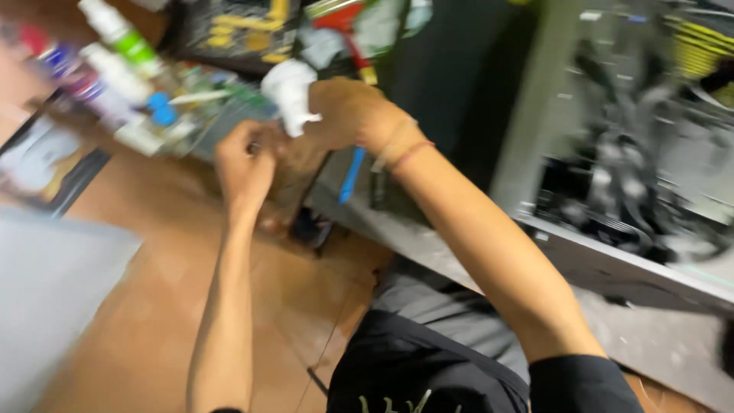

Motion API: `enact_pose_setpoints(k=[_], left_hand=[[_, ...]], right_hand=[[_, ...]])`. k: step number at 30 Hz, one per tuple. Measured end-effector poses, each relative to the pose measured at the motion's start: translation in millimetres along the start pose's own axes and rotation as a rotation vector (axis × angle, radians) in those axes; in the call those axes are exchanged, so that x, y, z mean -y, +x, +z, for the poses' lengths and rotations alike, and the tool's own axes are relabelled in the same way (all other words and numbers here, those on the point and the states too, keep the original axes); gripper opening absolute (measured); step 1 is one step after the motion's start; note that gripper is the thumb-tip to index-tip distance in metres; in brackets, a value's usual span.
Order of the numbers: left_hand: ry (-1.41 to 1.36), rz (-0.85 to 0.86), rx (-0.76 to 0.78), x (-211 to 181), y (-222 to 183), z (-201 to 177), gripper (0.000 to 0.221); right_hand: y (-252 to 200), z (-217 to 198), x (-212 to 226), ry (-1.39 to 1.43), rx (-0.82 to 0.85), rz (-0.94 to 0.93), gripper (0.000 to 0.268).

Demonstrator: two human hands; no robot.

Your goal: Organizing and routing power supply cables inside a desktop computer case

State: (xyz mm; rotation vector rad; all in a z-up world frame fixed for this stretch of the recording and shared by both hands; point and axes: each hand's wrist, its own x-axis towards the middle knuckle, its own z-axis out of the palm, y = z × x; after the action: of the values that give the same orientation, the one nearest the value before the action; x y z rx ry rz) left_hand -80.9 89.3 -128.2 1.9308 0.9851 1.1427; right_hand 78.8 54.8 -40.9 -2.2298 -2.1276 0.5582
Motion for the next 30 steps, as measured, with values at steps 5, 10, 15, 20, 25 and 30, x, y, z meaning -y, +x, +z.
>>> enact_pose_setpoints(k=[5,10,15,20,25,30], left_hand=[[-0.165,-0.004,0.164,-70.4,4.0,53.6,0.021],[-0.232,-0.036,0.328,-106.0,10.4,95.7,0.02],[-0.194,0.146,0.45,-145.4,26.3,115.3,0.019],[-0.237,0.375,0.449,-197.3,49.9,175.6,0.01],[-0.12,0.506,0.428,-221.5,81.7,254.4,0.018],[0.071,0.646,0.355,-201.3,88.9,307.3,0.034]], right_hand=[[-52.3,-65.4,-0.2,-0.082,0.134,0.138,0.024],[-149.7,-91.5,-81.5,-0.009,-0.21,-0.232,0.019],[-242.4,-106.6,-168.8,0.068,-0.346,0.077,0.015],[-276.1,-84.1,-230.7,0.153,-0.576,0.246,0.026],[-267.9,-74.5,-244.5,0.198,-0.56,0.208,0.028],[-264.5,-78.0,-259.1,-0.047,-0.561,0.135,0.021]])
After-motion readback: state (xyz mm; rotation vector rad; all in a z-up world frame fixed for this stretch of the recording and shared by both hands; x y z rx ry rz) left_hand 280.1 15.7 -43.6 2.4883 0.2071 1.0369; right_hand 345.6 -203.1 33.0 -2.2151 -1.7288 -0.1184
